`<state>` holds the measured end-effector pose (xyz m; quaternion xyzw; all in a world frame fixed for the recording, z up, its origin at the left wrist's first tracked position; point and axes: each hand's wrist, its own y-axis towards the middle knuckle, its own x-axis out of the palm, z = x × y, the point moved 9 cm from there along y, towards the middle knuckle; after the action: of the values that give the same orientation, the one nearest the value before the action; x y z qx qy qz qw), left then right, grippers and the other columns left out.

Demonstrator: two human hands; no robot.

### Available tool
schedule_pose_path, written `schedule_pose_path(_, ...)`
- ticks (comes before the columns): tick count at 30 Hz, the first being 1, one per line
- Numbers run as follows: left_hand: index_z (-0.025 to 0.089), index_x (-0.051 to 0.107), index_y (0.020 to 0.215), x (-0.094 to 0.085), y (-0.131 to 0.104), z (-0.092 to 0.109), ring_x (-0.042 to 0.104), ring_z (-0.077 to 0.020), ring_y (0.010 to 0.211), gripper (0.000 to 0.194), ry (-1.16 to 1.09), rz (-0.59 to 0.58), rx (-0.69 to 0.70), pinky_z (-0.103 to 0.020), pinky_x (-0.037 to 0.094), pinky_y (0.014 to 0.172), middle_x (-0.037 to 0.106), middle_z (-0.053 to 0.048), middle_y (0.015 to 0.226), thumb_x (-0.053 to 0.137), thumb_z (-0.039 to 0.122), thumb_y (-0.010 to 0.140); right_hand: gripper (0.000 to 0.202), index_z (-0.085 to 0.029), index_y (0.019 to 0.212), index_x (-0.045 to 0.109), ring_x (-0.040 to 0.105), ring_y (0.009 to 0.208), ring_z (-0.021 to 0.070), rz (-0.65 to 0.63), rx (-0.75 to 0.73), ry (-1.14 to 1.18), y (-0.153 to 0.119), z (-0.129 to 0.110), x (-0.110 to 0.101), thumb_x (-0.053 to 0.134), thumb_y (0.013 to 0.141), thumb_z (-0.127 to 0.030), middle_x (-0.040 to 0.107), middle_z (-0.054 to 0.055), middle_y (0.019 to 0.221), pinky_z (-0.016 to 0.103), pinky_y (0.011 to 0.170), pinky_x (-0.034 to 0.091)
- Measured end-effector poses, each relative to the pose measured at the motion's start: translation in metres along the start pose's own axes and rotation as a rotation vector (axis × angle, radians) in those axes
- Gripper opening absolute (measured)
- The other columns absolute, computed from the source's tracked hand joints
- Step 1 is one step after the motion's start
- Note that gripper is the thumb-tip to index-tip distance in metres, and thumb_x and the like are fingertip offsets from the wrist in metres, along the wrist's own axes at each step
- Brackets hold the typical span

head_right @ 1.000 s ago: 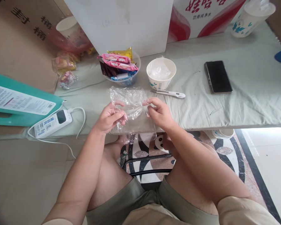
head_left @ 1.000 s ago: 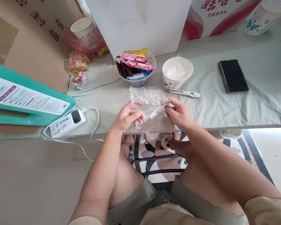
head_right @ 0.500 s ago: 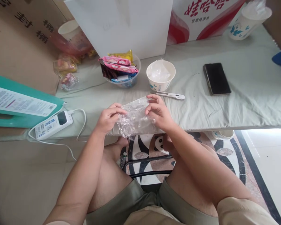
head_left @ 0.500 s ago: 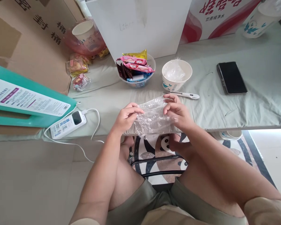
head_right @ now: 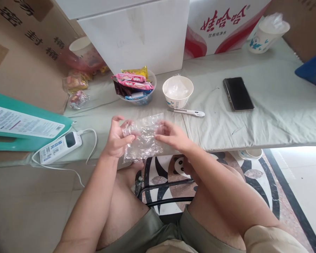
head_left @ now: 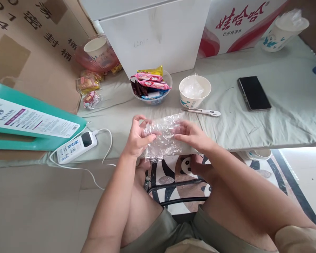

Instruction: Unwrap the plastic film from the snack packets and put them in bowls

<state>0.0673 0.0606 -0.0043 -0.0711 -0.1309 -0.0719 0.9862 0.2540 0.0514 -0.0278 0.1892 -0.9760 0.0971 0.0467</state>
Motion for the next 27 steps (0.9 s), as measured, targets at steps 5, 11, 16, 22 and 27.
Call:
schedule_pose_path(5,0.038,0.045,0.136,0.003,0.005,-0.021,0.072,-0.0175,0.088,0.097,-0.181,0.010,-0.178,-0.027,0.058,0.074,0.070,-0.001,0.111,0.095,0.027,0.053,0.018,-0.020,0.088,0.062,0.062,0.074,0.0124,0.096,0.011,0.083,-0.004,-0.006,-0.004,0.070,0.083,-0.035,0.066,0.000,0.082,0.029,0.071,0.050)
schedule_pose_path(11,0.019,0.066,0.113,0.011,0.007,-0.040,0.075,-0.0196,0.091,0.060,-0.231,0.009,-0.361,-0.026,0.059,0.076,0.078,-0.008,0.106,0.091,0.030,0.060,0.021,-0.024,0.087,0.054,0.063,0.071,0.0127,0.146,-0.065,0.120,-0.004,-0.010,-0.011,0.070,0.084,-0.036,0.066,-0.002,0.080,0.028,0.067,0.051)
schedule_pose_path(16,0.014,0.072,0.098,0.021,-0.003,-0.046,0.075,-0.0180,0.071,0.043,-0.056,-0.150,-0.513,-0.025,0.059,0.063,0.079,-0.008,0.084,0.088,0.034,0.063,0.030,-0.026,0.098,0.054,0.071,0.076,0.0179,0.122,0.026,0.152,-0.006,-0.006,-0.009,0.075,0.079,-0.037,0.072,0.000,0.083,0.033,0.073,0.055)
schedule_pose_path(22,0.020,0.070,0.097,0.012,0.003,-0.026,0.056,-0.0098,0.044,0.032,0.103,-0.004,-0.278,-0.020,0.047,0.041,0.061,0.007,0.054,0.080,0.027,0.067,0.026,-0.022,0.106,0.065,0.045,0.047,0.0103,0.110,0.076,0.034,-0.006,-0.002,-0.007,0.068,0.083,-0.034,0.050,-0.008,0.052,0.026,0.050,0.035)
schedule_pose_path(27,0.019,0.068,0.077,0.011,0.006,-0.022,0.056,-0.0115,0.044,0.020,-0.001,-0.040,-0.247,-0.024,0.047,0.041,0.059,0.004,0.057,0.078,0.030,0.064,0.018,-0.024,0.094,0.067,0.045,0.053,0.0096,0.152,-0.068,0.149,-0.006,-0.013,-0.013,0.067,0.079,-0.034,0.053,-0.006,0.061,0.025,0.052,0.034)
